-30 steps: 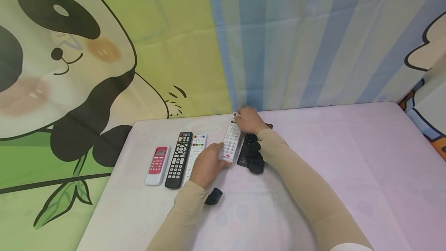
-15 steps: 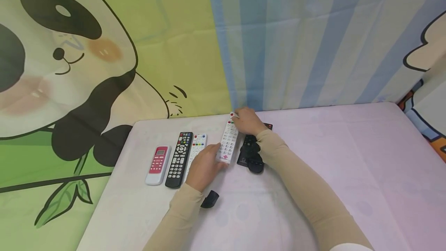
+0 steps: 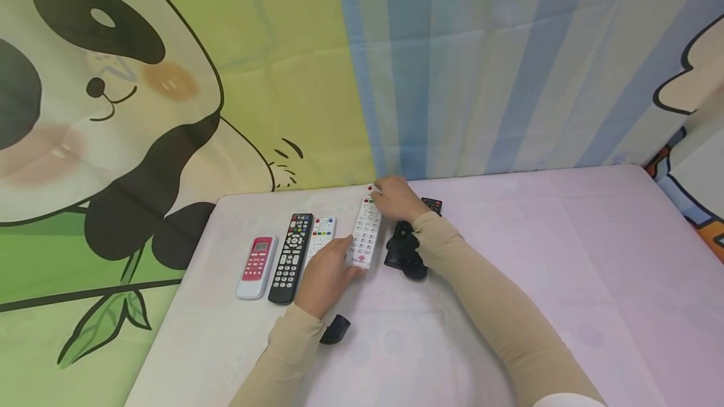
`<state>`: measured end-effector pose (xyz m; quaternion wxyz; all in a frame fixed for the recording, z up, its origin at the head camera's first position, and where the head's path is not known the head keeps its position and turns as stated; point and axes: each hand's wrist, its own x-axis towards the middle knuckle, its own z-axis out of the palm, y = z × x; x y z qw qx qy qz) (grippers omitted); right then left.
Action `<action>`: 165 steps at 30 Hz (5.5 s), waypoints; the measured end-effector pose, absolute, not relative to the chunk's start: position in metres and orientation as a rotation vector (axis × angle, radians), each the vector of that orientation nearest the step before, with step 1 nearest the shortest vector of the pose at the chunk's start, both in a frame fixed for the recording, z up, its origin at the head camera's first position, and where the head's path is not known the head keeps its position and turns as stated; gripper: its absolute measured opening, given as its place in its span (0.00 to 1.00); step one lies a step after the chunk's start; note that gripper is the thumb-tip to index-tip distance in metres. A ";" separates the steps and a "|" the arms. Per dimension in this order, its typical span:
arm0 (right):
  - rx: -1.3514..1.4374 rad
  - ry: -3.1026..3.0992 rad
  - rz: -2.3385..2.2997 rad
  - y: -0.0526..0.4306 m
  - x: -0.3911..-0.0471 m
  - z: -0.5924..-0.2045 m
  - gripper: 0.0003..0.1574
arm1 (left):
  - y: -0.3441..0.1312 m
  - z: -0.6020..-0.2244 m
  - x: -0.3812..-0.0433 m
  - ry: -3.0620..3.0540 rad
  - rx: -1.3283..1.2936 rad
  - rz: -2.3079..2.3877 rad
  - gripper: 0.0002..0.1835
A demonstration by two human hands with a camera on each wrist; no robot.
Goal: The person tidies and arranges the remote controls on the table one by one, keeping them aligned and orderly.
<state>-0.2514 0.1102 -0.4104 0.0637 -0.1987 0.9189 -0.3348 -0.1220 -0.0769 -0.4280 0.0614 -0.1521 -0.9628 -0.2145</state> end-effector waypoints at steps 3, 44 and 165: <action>-0.591 2.763 -1.009 0.108 -0.249 -0.411 0.30 | -0.078 -0.428 -0.120 -2.900 -0.462 -0.654 0.37; -0.603 2.741 -0.947 0.072 -0.224 -0.429 0.30 | -0.091 -0.438 -0.090 -2.921 -0.424 -0.678 0.42; -0.604 2.783 -1.039 0.139 -0.208 -0.416 0.30 | -0.055 -0.421 -0.110 -2.864 -0.573 -0.524 0.37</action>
